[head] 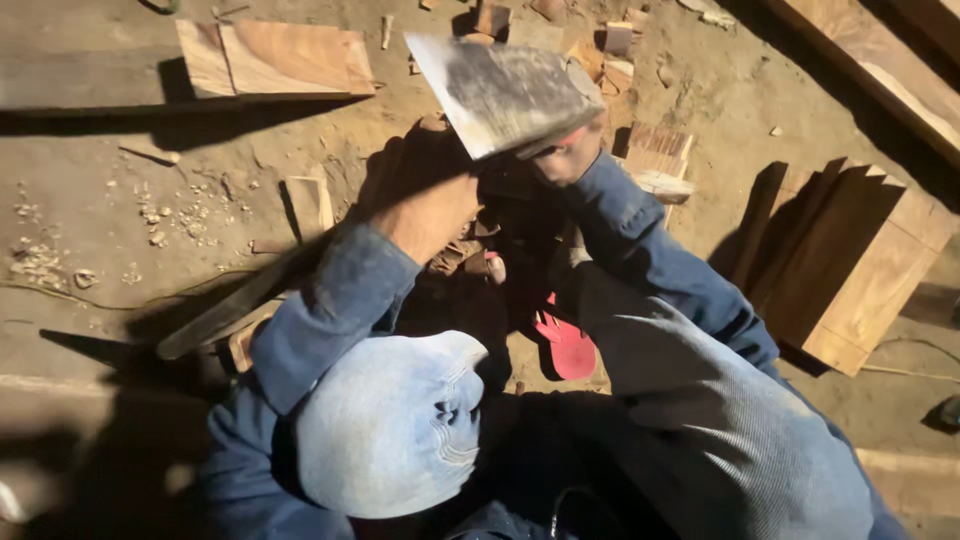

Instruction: The person carves a rectangular wooden block using a chisel and a mallet. They hold the chisel with one hand and strike it with the mallet in the other, removing wood shavings. The person occasionally repositions the block and clears debris from the work area.

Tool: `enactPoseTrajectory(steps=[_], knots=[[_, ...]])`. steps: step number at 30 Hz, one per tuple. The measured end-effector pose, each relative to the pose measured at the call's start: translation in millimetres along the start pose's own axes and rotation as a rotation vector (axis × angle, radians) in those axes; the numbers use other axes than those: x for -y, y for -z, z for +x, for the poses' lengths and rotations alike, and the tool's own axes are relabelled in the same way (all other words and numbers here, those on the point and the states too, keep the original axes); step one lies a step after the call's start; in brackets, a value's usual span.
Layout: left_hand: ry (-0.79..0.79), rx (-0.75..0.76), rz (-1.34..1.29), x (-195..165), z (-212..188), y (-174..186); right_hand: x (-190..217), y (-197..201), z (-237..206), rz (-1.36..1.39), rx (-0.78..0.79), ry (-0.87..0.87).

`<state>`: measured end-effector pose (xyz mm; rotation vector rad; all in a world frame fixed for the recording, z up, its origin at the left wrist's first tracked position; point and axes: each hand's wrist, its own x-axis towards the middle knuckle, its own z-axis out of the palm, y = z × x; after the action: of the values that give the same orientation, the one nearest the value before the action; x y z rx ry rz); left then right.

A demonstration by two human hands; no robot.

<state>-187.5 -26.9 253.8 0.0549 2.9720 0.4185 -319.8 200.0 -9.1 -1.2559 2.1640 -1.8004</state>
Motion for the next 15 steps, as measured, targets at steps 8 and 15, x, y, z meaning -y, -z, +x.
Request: enactPoseTrajectory(steps=[8,15], knots=[[-0.359,-0.433,0.436,-5.1,-13.4,30.1,-14.2,-10.4,13.7,0.002,0.037,-0.178],[-0.017,-0.134,0.103,-0.9,6.5,-3.2,73.5,-1.6,48.4,-0.120,-0.040,0.083]])
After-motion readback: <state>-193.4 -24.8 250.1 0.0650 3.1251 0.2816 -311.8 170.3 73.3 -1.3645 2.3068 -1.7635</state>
